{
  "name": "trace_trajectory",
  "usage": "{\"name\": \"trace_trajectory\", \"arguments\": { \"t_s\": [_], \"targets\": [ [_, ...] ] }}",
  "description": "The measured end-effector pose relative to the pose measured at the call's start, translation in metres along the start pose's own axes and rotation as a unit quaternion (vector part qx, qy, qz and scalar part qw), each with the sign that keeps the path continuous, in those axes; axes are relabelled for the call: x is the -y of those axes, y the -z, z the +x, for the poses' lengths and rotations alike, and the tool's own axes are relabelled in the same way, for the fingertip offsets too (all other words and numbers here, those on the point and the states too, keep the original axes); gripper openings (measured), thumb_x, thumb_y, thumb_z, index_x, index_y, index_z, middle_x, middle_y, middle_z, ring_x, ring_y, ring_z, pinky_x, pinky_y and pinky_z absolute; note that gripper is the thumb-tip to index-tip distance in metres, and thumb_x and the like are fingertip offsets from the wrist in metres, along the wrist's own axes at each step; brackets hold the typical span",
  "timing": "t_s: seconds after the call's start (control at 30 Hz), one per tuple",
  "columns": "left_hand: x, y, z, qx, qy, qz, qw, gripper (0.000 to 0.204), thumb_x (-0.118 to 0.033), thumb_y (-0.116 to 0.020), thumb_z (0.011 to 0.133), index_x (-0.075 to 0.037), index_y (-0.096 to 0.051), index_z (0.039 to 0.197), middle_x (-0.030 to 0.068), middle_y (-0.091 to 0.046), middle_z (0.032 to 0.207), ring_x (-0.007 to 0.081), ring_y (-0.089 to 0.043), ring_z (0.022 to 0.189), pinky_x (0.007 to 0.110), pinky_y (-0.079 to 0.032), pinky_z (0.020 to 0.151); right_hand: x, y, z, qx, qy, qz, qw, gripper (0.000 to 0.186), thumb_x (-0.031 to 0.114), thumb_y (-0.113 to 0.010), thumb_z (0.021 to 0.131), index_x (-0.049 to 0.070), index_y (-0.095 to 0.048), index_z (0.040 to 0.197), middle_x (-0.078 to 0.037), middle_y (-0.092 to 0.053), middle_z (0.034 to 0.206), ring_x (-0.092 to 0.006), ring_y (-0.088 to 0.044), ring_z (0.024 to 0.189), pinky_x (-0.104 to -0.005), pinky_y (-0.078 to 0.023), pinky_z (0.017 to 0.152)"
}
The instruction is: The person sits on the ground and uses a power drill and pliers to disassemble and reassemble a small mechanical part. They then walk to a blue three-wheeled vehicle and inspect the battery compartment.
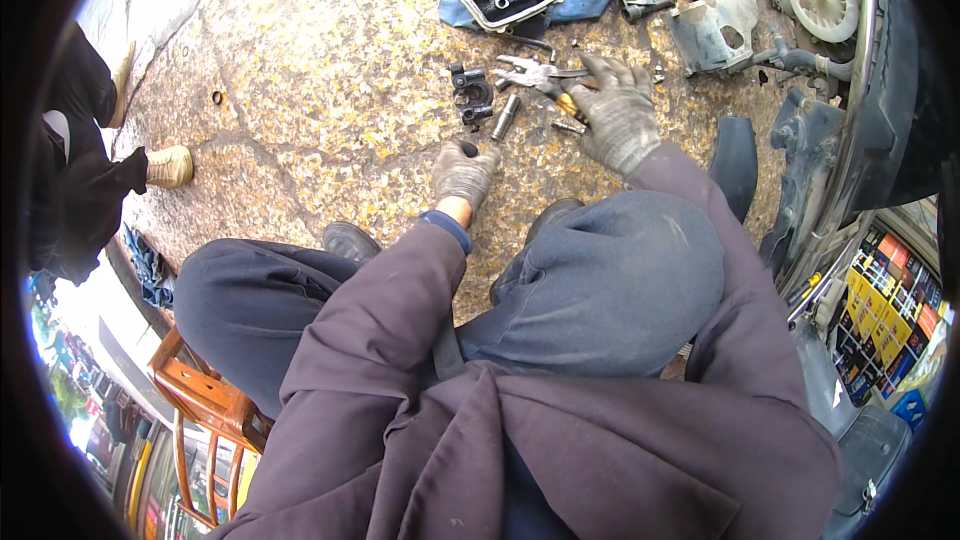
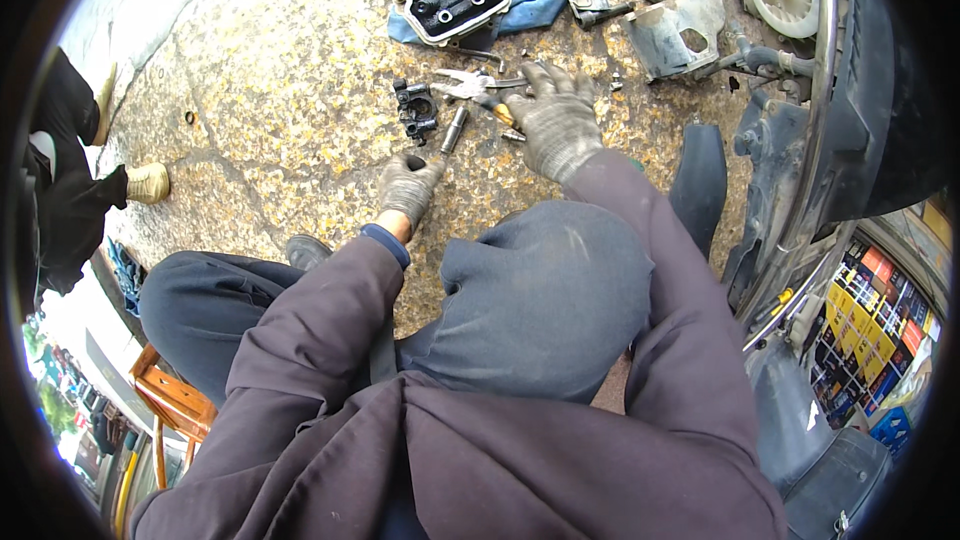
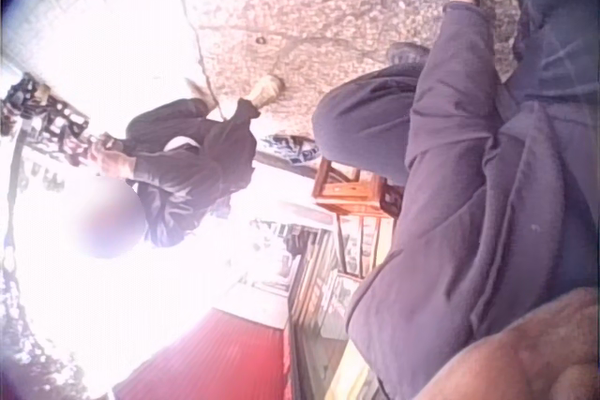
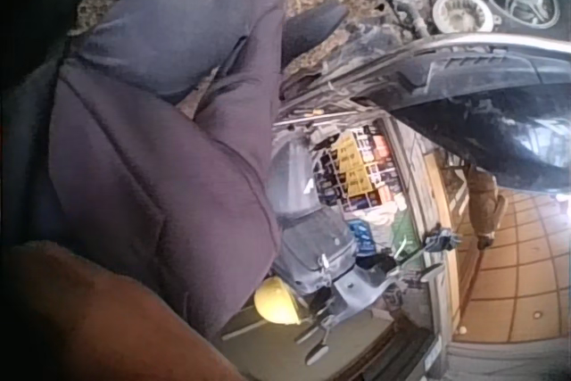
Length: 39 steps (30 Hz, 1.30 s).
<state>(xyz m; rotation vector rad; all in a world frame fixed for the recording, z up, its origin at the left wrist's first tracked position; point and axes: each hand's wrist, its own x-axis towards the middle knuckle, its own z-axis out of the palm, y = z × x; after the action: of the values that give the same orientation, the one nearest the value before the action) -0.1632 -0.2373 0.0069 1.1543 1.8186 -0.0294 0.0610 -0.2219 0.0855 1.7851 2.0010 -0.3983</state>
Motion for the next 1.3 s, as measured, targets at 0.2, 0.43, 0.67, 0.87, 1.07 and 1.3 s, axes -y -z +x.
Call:
{"name": "trace_trajectory", "arguments": {
  "t_s": [0.2, 0.43, 0.67, 0.87, 1.07, 1.3],
  "targets": [
    [-0.001, -0.039, 0.007, -0.027, -0.033, 0.064, 0.997, 0.057, -0.039, -0.079, 0.074, 0.001, -0.065, 0.111, 0.0221, -0.069, 0.102, 0.0373, -0.066, 0.096, 0.044, -0.05, 0.084, -0.01, -0.029, -0.02, -0.084, -0.085, 0.224, 0.967, 0.067, 0.013, -0.075, 0.068, 0.016, -0.056, 0.132, -0.019, -0.044, 0.143, -0.0386, -0.043, 0.131, -0.0471, -0.035, 0.111],
    [-0.011, -0.06, 0.004, -0.169, 0.016, -0.165, 0.972, 0.049, -0.026, -0.083, 0.071, 0.002, -0.064, 0.106, 0.0176, -0.069, 0.096, 0.0333, -0.066, 0.087, 0.041, -0.05, 0.081, -0.008, -0.051, -0.019, -0.122, -0.061, 0.329, 0.935, 0.068, 0.008, -0.074, 0.063, 0.007, -0.058, 0.129, -0.021, -0.052, 0.134, -0.0385, -0.054, 0.12, -0.0403, -0.046, 0.103],
    [-0.008, -0.057, 0.009, -0.098, 0.034, -0.085, 0.991, 0.042, -0.028, -0.081, 0.071, 0.002, -0.066, 0.095, 0.0196, -0.071, 0.086, 0.0348, -0.068, 0.08, 0.043, -0.052, 0.074, -0.003, -0.062, -0.017, -0.137, -0.024, 0.325, 0.935, 0.062, 0.007, -0.072, 0.065, 0.006, -0.06, 0.126, -0.021, -0.053, 0.131, -0.039, -0.056, 0.116, -0.0408, -0.048, 0.099],
    [0.003, -0.025, -0.005, 0.158, -0.02, -0.111, 0.981, 0.026, -0.016, -0.071, 0.082, 0.002, -0.06, 0.097, 0.0159, -0.068, 0.084, 0.0241, -0.068, 0.07, 0.037, -0.055, 0.064, 0.011, -0.064, -0.012, -0.155, -0.007, 0.373, 0.915, 0.06, 0.007, -0.073, 0.066, 0.003, -0.06, 0.124, -0.022, -0.053, 0.129, -0.0403, -0.055, 0.115, -0.0415, -0.048, 0.098],
    [-0.001, 0.051, 0.004, 0.216, -0.097, -0.295, 0.926, 0.02, -0.007, -0.065, 0.087, -0.001, -0.056, 0.104, 0.0069, -0.059, 0.078, 0.0137, -0.059, 0.065, 0.027, -0.05, 0.054, 0.034, -0.055, -0.005, -0.177, 0.008, 0.4, 0.899, 0.061, -0.002, -0.069, 0.069, -0.001, -0.055, 0.128, -0.021, -0.054, 0.128, -0.0359, -0.056, 0.117, -0.036, -0.046, 0.099],
    [0.003, 0.102, 0.031, 0.283, -0.063, -0.588, 0.755, 0.022, -0.022, -0.063, 0.093, -0.007, -0.057, 0.107, 0.0128, -0.064, 0.096, 0.032, -0.067, 0.096, 0.055, -0.054, 0.085, 0.043, -0.056, 0.0, -0.127, -0.043, 0.493, 0.86, 0.067, 0.011, -0.08, 0.066, 0.001, -0.056, 0.128, -0.019, -0.057, 0.122, -0.0337, -0.06, 0.108, -0.0355, -0.049, 0.097]
  ]
}}
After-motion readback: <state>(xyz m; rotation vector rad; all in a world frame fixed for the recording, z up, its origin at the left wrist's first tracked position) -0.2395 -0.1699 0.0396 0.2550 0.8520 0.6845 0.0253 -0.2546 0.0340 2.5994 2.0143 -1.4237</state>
